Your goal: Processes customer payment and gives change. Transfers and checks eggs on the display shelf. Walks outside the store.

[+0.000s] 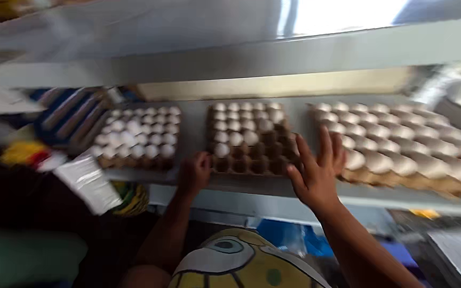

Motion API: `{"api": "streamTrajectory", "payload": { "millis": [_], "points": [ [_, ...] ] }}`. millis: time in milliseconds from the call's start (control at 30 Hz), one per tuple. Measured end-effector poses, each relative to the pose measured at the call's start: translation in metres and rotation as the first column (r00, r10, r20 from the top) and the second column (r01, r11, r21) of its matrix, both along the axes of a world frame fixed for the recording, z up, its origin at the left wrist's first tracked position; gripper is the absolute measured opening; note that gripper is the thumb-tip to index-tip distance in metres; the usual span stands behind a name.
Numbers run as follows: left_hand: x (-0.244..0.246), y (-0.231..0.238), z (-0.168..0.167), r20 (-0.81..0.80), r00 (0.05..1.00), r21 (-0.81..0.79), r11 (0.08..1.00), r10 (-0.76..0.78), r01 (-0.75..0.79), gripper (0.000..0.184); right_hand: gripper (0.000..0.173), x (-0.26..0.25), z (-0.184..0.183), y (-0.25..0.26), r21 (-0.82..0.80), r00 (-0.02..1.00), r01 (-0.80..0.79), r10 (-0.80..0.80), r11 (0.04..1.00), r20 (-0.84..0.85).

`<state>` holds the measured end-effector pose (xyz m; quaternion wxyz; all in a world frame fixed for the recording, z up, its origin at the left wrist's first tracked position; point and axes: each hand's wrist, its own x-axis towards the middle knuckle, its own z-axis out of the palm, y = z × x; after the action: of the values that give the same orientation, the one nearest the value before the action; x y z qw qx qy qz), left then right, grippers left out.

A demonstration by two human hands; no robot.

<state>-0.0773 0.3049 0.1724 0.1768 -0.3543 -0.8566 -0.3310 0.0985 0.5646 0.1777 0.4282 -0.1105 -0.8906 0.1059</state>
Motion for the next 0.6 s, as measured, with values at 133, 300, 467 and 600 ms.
{"api": "streamTrajectory", "payload": {
  "millis": [133, 300, 467, 600],
  "points": [
    [-0.005, -0.007, -0.009, -0.128, 0.990, 0.119, 0.991, -0.051, 0.066, 0.022, 0.074, -0.025, -0.028, -0.049, 0.086, 0.999, -0.016, 0.020, 0.996, -0.047],
    [-0.005, -0.028, 0.003, -0.249, 0.953, 0.323, 0.913, -0.172, 0.249, 0.019, 0.070, -0.036, -0.035, -0.058, 0.128, 0.994, 0.094, -0.085, 0.987, -0.072],
    [-0.046, -0.099, 0.065, -0.184, 0.956, 0.221, 0.957, 0.229, -0.187, 0.023, 0.067, -0.040, -0.037, -0.061, 0.104, 0.985, 0.156, -0.146, 0.982, -0.091],
    [-0.092, -0.148, 0.099, -0.051, 0.903, -0.079, 0.900, 0.427, -0.430, 0.048, 0.067, -0.037, -0.044, -0.062, 0.085, 0.955, 0.269, -0.254, 0.959, -0.154]
  ]
}}
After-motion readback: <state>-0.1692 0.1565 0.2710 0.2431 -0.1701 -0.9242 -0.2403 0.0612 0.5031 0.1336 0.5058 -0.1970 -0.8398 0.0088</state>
